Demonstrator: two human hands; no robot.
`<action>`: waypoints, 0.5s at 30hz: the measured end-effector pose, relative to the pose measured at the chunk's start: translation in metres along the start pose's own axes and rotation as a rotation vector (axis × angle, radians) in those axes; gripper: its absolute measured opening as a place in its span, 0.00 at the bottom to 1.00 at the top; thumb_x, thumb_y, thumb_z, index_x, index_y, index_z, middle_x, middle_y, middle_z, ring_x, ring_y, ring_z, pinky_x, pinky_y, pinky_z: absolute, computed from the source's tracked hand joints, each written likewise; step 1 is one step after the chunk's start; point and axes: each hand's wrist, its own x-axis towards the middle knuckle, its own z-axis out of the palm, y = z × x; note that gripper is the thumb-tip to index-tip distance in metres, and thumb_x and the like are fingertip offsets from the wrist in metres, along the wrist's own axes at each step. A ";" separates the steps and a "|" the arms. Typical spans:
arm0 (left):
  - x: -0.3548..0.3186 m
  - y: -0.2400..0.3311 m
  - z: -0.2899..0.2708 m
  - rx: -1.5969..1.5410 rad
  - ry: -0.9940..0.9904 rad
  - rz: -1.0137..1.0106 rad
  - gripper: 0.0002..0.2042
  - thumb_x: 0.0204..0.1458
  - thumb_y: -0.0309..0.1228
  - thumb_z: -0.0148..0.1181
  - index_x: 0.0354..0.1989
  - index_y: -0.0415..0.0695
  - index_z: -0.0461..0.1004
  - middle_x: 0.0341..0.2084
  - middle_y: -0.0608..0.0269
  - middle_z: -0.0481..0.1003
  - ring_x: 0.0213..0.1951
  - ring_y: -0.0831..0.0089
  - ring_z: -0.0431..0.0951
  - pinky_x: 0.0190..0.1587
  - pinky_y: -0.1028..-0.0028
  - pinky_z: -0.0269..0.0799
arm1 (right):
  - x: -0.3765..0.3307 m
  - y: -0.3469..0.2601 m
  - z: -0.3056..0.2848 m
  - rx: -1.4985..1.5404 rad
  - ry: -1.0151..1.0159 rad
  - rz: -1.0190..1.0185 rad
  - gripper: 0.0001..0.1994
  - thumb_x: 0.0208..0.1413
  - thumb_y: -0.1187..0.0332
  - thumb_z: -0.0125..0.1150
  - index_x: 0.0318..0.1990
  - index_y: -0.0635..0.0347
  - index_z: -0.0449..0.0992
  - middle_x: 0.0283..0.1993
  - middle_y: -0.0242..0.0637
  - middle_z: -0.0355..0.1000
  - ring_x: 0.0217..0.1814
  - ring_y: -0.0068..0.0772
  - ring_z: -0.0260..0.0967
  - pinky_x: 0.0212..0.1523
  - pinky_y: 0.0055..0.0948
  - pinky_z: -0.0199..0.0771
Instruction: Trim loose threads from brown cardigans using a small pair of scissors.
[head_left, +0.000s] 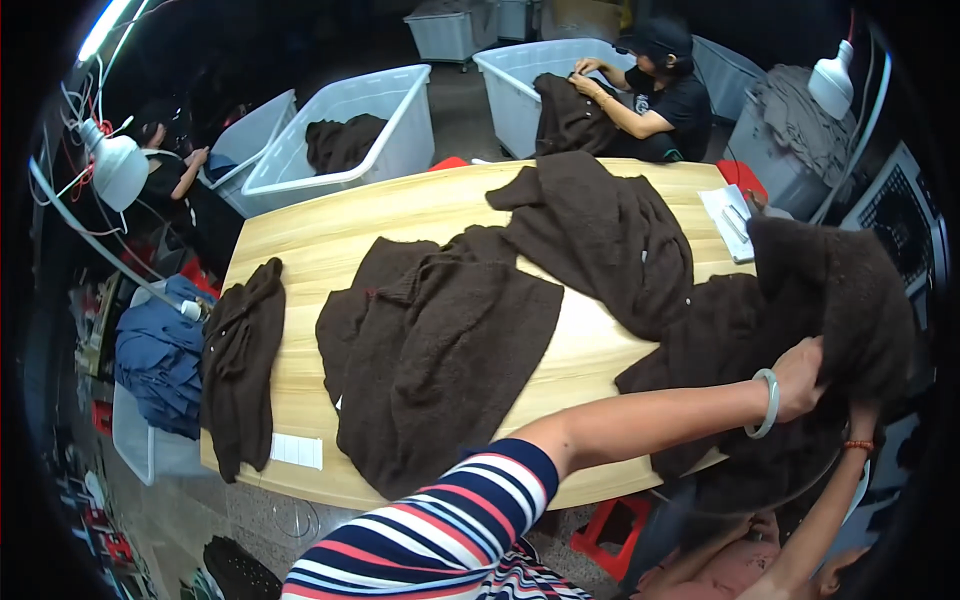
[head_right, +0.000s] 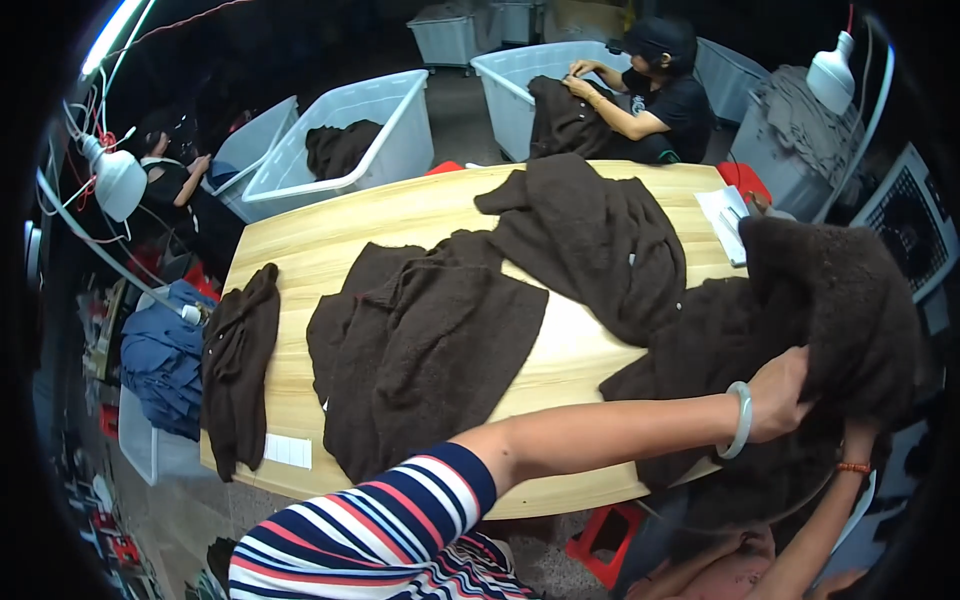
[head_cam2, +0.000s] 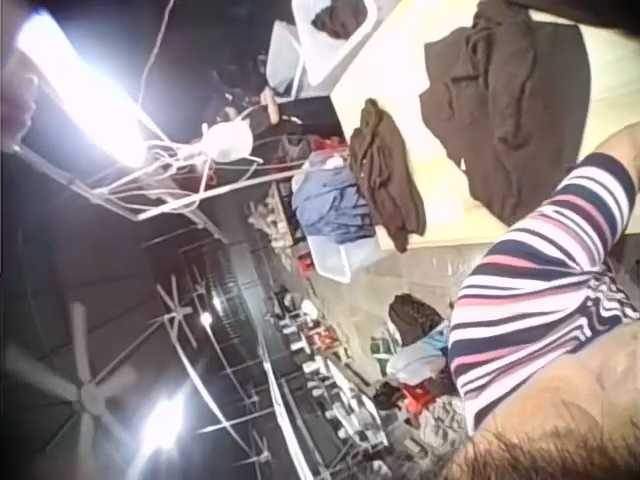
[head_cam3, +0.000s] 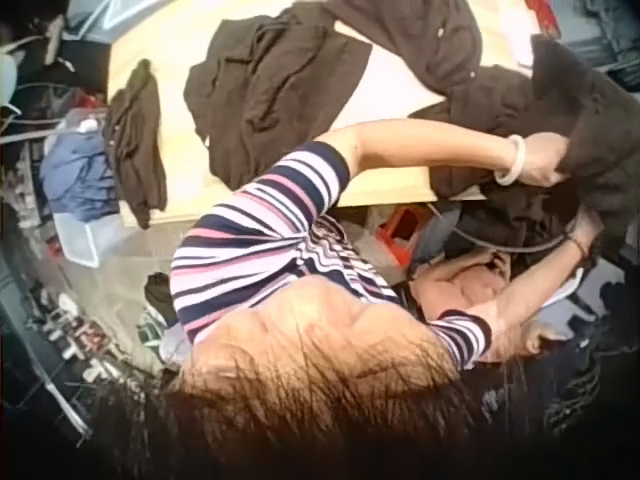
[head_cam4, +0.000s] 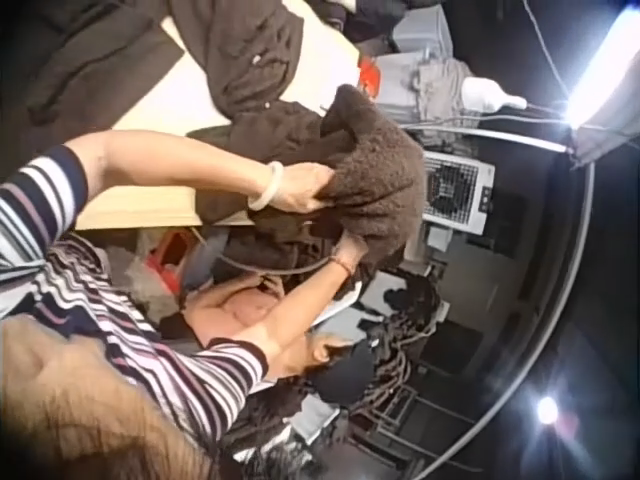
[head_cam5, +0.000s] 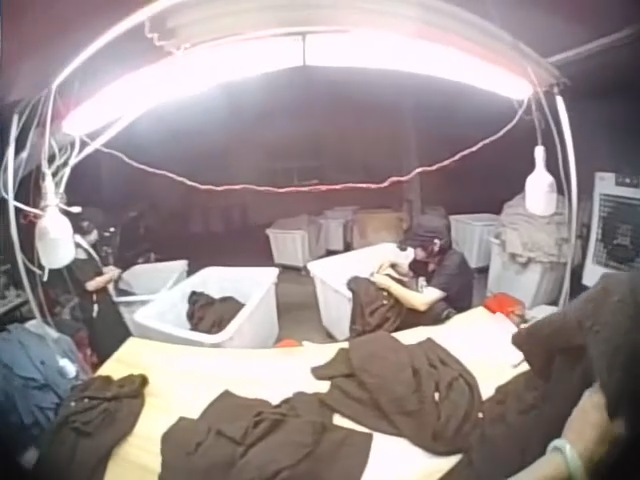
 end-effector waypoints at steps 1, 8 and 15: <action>0.004 -0.027 -0.004 0.038 0.032 0.002 0.11 0.43 0.25 0.61 0.37 0.35 0.75 0.43 0.36 0.72 0.48 0.41 0.71 0.51 0.54 0.69 | 0.007 0.009 0.024 0.011 -0.016 0.051 0.12 0.59 0.65 0.57 0.45 0.60 0.66 0.30 0.37 0.67 0.28 0.32 0.66 0.28 0.34 0.65; -0.082 -0.170 -0.092 0.555 0.070 -0.536 0.10 0.44 0.28 0.58 0.34 0.35 0.74 0.37 0.39 0.76 0.45 0.42 0.75 0.48 0.54 0.72 | -0.037 -0.157 0.286 -0.118 -0.099 0.654 0.11 0.60 0.62 0.56 0.34 0.60 0.67 0.15 0.32 0.64 0.12 0.30 0.63 0.12 0.34 0.61; -0.254 -0.117 -0.208 0.384 0.280 -0.591 0.09 0.50 0.26 0.57 0.39 0.39 0.77 0.37 0.50 0.78 0.42 0.52 0.77 0.49 0.62 0.72 | -0.171 -0.218 0.353 -0.170 0.036 0.650 0.18 0.61 0.69 0.54 0.56 0.67 0.65 0.29 0.41 0.72 0.24 0.24 0.67 0.23 0.24 0.66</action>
